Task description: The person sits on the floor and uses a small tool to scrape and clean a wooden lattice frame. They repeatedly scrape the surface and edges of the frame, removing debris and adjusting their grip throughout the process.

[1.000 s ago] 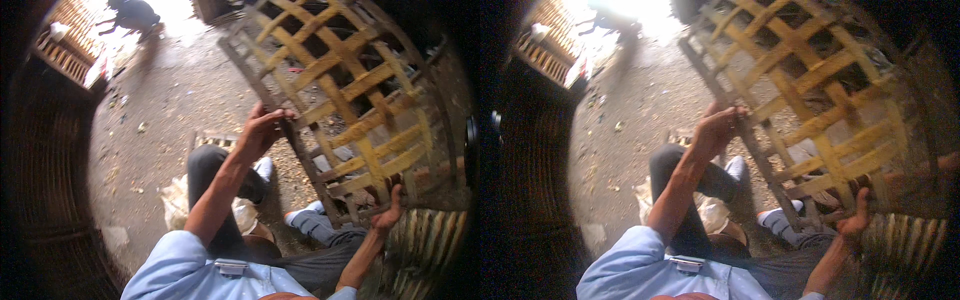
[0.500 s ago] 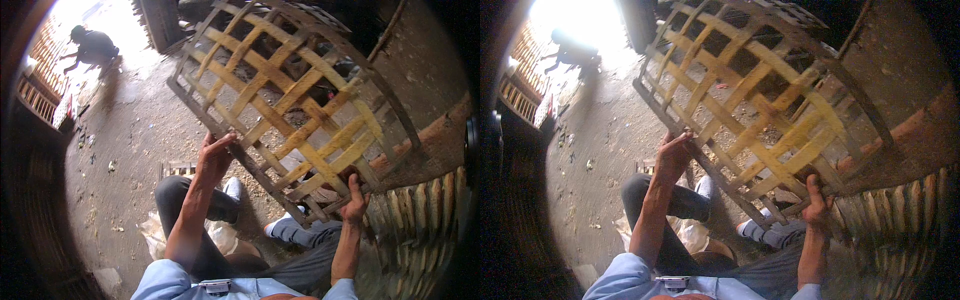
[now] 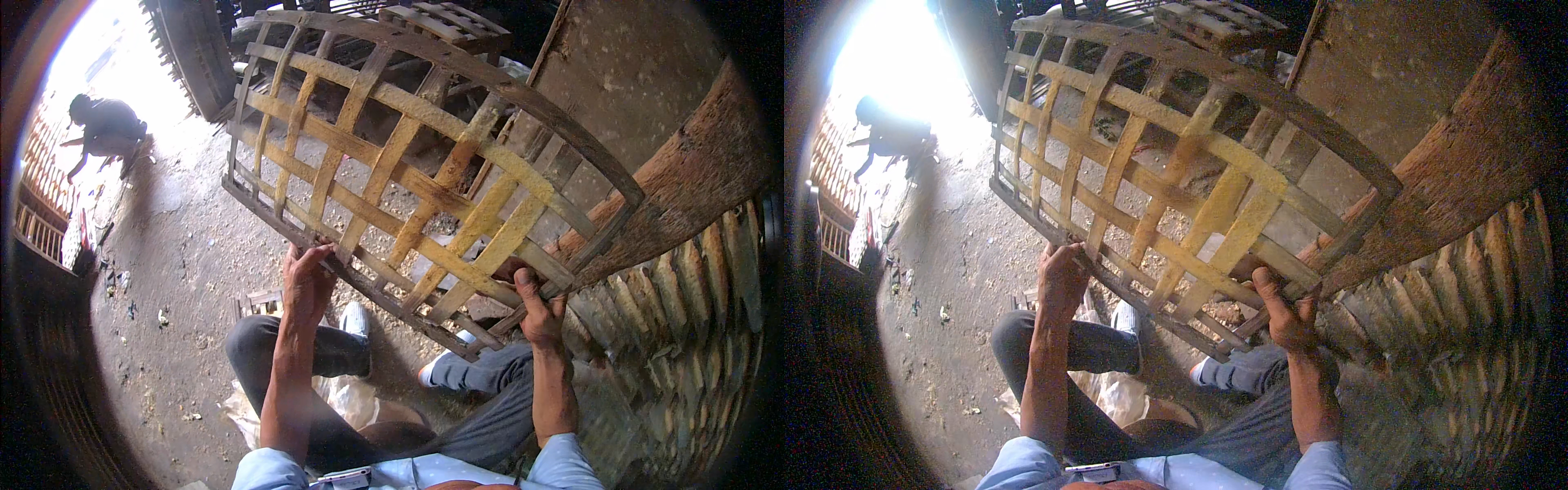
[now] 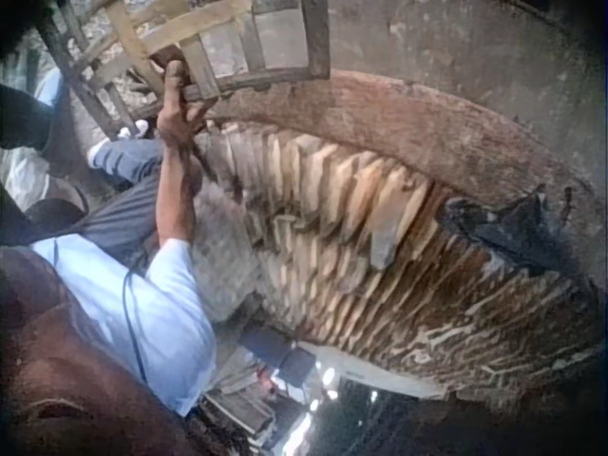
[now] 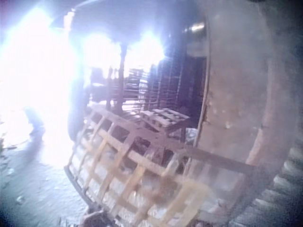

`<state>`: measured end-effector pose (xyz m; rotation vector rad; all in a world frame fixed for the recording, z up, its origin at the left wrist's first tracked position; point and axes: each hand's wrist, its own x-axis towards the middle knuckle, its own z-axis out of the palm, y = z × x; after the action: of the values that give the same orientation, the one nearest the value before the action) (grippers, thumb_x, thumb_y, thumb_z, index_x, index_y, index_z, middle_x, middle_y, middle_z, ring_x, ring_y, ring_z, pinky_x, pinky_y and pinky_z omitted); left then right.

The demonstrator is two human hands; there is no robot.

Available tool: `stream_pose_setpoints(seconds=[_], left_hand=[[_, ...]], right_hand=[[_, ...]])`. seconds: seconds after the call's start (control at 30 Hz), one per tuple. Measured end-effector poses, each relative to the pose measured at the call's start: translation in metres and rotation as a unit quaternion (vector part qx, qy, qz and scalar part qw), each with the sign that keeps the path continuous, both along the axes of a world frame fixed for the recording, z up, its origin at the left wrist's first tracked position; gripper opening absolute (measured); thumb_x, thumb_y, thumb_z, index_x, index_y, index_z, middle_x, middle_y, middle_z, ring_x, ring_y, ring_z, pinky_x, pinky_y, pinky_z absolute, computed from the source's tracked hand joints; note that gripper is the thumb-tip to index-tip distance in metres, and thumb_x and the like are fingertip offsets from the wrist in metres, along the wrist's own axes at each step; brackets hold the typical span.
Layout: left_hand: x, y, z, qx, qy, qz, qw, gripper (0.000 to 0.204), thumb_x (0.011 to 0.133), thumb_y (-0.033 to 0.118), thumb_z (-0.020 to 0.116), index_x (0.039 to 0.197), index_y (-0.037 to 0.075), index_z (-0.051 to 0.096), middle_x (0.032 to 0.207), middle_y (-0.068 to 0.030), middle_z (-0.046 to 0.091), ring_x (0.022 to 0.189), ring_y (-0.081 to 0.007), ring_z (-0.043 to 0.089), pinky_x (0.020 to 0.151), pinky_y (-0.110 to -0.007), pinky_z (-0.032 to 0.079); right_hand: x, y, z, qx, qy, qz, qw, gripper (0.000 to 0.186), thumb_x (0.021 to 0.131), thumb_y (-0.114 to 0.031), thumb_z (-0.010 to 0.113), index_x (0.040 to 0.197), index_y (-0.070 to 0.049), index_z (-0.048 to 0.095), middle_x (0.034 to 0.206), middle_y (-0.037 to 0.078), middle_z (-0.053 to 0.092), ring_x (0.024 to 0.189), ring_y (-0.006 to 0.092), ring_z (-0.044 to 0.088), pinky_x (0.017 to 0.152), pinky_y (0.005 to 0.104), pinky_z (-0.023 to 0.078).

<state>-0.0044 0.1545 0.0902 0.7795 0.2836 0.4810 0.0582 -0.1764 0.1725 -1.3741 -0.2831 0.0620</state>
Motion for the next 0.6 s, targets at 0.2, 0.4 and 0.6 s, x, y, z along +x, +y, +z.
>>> stream_pose_setpoints(seconds=[0.2,0.4,0.6], left_hand=[[0.001,0.018,-0.043,-0.101,0.046,-0.001,0.994,0.013,0.092,0.013,0.064,0.099,0.001,0.062,0.089,-0.0134,0.065,0.08,-0.0255,0.064,0.074,-0.038,0.053],[0.002,0.02,-0.068,0.23,0.23,-0.022,0.945,0.033,0.088,0.024,0.068,0.115,0.006,0.061,0.109,-0.0119,0.064,0.093,-0.0245,0.061,0.084,-0.036,0.052],[0.012,0.054,-0.055,0.381,0.301,0.36,0.797,0.051,0.098,0.019,0.049,0.141,-0.007,0.039,0.14,-0.0321,0.041,0.128,-0.0396,0.046,0.104,-0.049,0.041]], right_hand=[[0.007,-0.011,-0.014,0.049,0.123,-0.044,0.99,0.048,0.096,-0.037,0.063,0.13,-0.004,0.057,0.121,0.009,0.063,0.104,0.0225,0.066,0.085,0.0338,0.057],[0.004,0.009,0.015,0.007,0.102,0.137,0.985,0.062,0.105,-0.046,0.038,0.143,0.001,0.044,0.136,0.018,0.057,0.107,0.0303,0.067,0.081,0.0441,0.063],[0.005,0.017,0.008,-0.122,-0.005,-0.006,0.992,0.057,0.104,-0.044,0.046,0.135,0.003,0.054,0.128,0.018,0.062,0.102,0.028,0.069,0.087,0.0399,0.058]])
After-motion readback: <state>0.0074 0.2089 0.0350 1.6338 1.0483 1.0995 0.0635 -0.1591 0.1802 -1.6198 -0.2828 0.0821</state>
